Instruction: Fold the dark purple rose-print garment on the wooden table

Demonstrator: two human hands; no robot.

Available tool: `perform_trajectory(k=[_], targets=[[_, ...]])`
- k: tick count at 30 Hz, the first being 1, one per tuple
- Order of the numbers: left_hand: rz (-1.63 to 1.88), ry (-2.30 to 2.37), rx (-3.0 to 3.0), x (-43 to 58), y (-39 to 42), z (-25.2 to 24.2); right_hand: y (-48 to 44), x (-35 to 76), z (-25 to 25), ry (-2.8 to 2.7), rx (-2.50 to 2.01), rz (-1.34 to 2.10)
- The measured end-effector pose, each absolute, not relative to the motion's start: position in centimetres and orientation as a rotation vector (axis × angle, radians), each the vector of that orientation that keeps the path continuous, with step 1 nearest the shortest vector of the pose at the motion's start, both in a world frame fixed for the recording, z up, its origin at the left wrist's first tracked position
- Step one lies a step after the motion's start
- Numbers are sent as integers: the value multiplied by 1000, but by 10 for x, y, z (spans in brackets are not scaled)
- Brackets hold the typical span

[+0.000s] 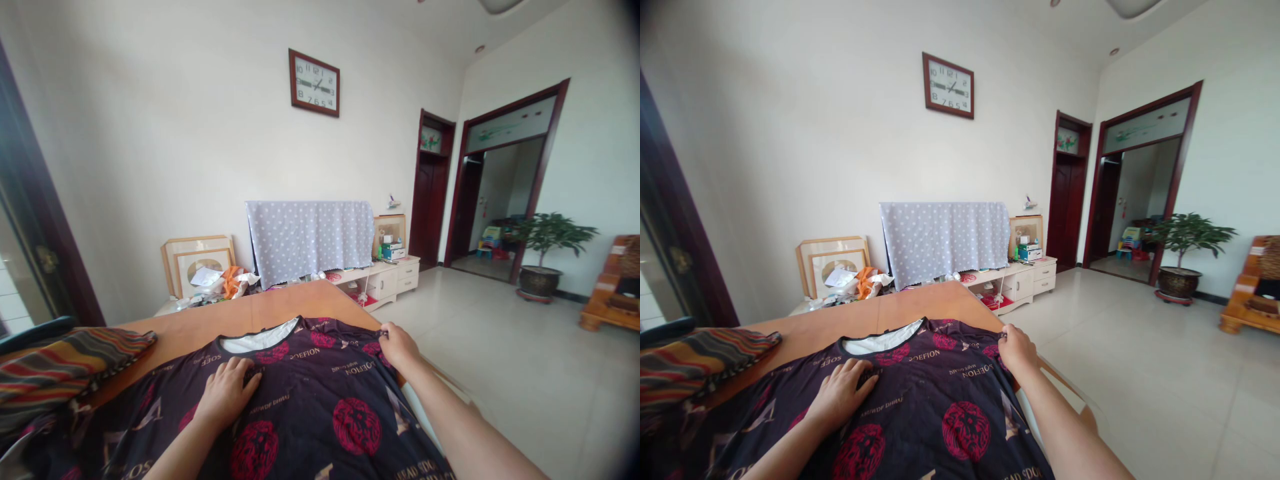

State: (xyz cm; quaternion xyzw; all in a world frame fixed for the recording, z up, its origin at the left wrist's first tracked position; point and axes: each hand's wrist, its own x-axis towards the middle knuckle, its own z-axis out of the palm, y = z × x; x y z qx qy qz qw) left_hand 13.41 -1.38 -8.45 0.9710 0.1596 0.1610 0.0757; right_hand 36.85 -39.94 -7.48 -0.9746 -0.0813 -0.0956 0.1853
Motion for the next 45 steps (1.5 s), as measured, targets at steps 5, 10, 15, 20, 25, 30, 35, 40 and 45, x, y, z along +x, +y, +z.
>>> perform_trajectory(k=[5, 10, 15, 20, 25, 30, 35, 40, 45], targets=[[483, 492, 2915, 135, -13, -84, -430, 380, -75, 80, -2737, -259], [461, 490, 2919, 134, -18, -79, -445, 387, -74, 224, -2723, -328], [452, 502, 2914, 133, -19, -78, -420, 393, -62, 24, -2554, -426], [397, 506, 2923, 145, -8, -72, -394, 410, -55, -139, -2376, -305], [480, 463, 2891, 193, -8, -53, -389, 429, -61, -142, -2297, -318], [389, 525, 2694, 261, -24, -49, -383, 442, -69, -156, -2266, -276], [375, 554, 2653, 311, -24, -63, -375, 446, -77, -204, -2333, -184], [362, 575, 2634, 342, -12, -72, -369, 445, -84, -294, -2369, -226], [296, 514, 2612, 374, -13, -79, -366, 442, -86, -386, -2428, -237]])
